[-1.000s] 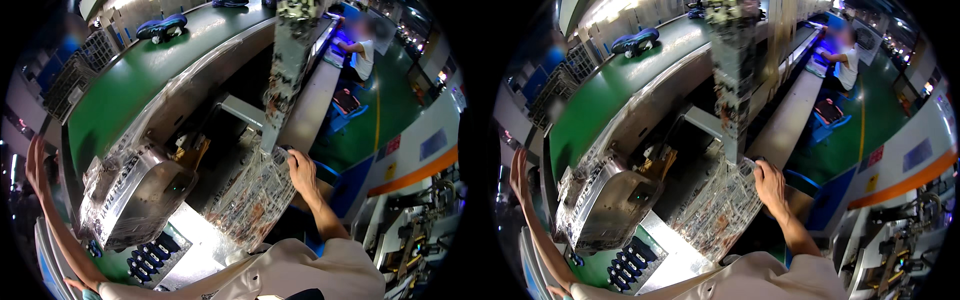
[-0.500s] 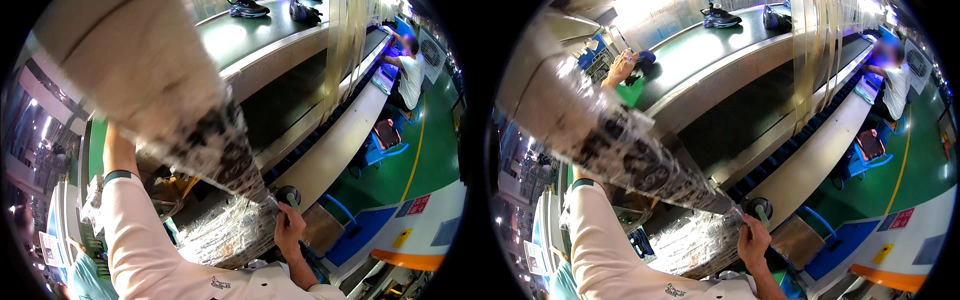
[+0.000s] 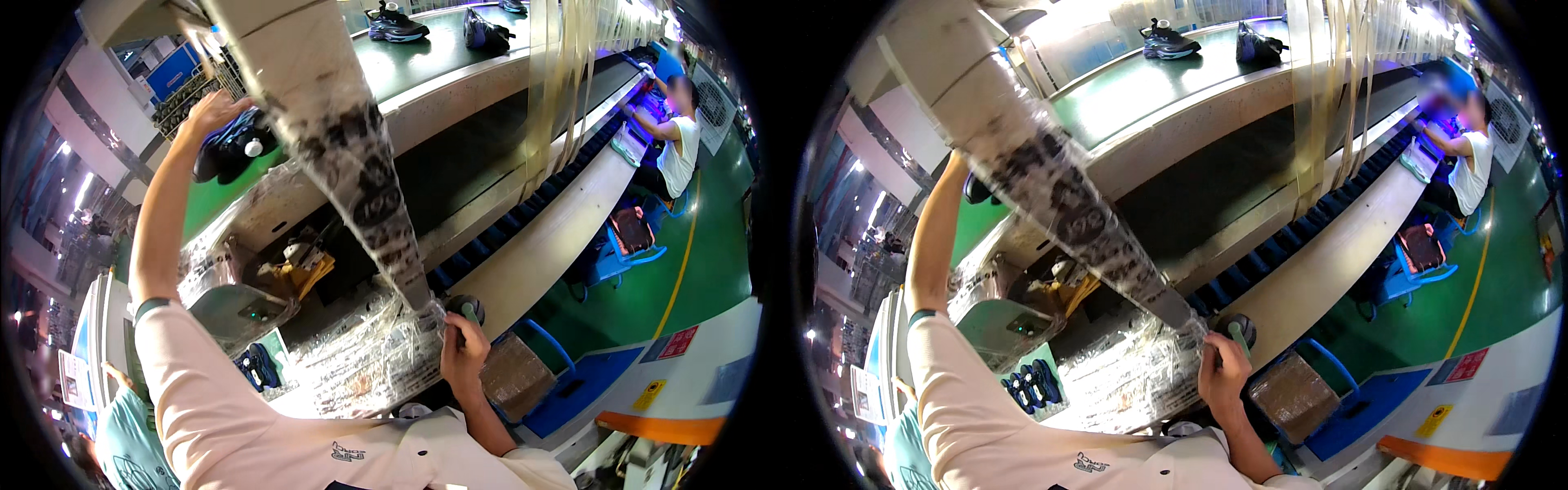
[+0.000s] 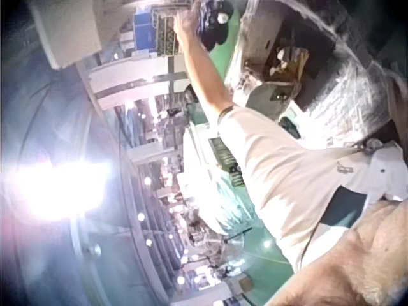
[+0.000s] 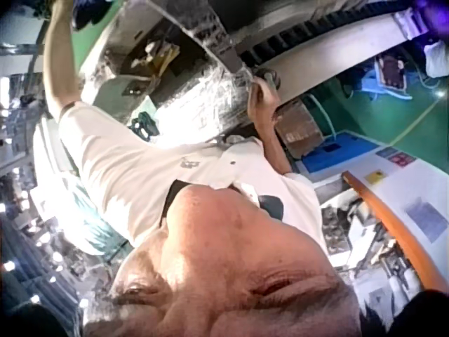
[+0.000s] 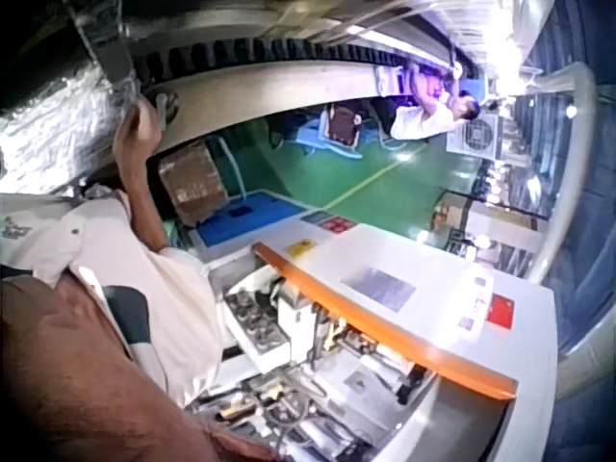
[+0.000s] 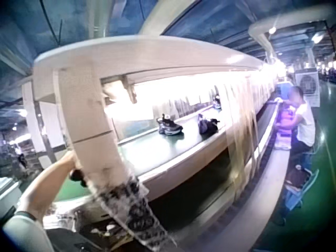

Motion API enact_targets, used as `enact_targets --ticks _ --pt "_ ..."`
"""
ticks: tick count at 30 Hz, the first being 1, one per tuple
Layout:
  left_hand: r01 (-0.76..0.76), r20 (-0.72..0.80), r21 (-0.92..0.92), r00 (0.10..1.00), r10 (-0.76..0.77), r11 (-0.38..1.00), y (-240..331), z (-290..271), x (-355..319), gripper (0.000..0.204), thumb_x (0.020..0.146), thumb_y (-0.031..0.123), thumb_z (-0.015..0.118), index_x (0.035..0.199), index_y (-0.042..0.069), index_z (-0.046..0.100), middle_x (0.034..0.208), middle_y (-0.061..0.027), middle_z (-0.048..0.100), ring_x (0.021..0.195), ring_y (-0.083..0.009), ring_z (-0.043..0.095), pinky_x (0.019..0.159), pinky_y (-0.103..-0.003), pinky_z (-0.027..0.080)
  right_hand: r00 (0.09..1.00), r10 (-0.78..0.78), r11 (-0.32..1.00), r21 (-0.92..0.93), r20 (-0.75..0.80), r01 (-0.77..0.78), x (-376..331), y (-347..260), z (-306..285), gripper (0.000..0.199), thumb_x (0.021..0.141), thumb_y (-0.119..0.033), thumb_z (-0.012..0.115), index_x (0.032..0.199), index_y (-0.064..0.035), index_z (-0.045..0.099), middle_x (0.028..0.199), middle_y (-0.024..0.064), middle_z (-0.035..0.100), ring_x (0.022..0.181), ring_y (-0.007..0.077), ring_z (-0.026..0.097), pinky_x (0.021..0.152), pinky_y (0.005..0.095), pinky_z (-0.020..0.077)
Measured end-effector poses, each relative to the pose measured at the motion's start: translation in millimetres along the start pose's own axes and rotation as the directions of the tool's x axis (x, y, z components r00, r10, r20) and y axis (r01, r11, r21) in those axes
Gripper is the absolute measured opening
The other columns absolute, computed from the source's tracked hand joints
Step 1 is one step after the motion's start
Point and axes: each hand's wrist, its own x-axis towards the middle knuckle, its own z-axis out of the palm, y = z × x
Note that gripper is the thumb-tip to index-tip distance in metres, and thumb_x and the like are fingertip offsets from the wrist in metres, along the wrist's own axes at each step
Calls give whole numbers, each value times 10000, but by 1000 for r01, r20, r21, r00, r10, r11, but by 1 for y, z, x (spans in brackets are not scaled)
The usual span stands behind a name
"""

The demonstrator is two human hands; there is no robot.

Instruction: The person operates a footwear-lasting machine, placing shoe uppers and soles into the mechanism for bonding and then transferring the bonded footwear to a conveyor belt.

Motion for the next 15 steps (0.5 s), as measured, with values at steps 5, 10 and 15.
enact_targets --ticks 5,10,15 --pt "-80 -191 -375 982 8 924 -36 26 -109 817 639 341 797 1283 -21 448 1175 -187 563 1072 -231 555 899 -316 445 999 33 998 46 -7 -32 1 -1 1 93 795 -46 610 878 -32 650 811 142 652 741 310 616 670 362 488" --pt "-84 -480 -414 867 -138 907 -64 56 -159 724 628 224 790 1242 -12 486 1073 -145 597 918 -235 607 852 -327 472 997 68 998 16 40 -69 -5 -2 7 95 805 -103 602 877 -55 642 779 136 641 720 301 618 645 365 485" --pt "-290 -488 -676 865 -117 677 18 0 -244 601 770 310 713 1246 2 513 1074 -125 610 944 -182 602 863 -284 463 997 -72 975 -207 19 74 -4 -6 -10 423 771 -137 659 1165 -46 537 1070 186 611 1001 350 569 874 425 441"
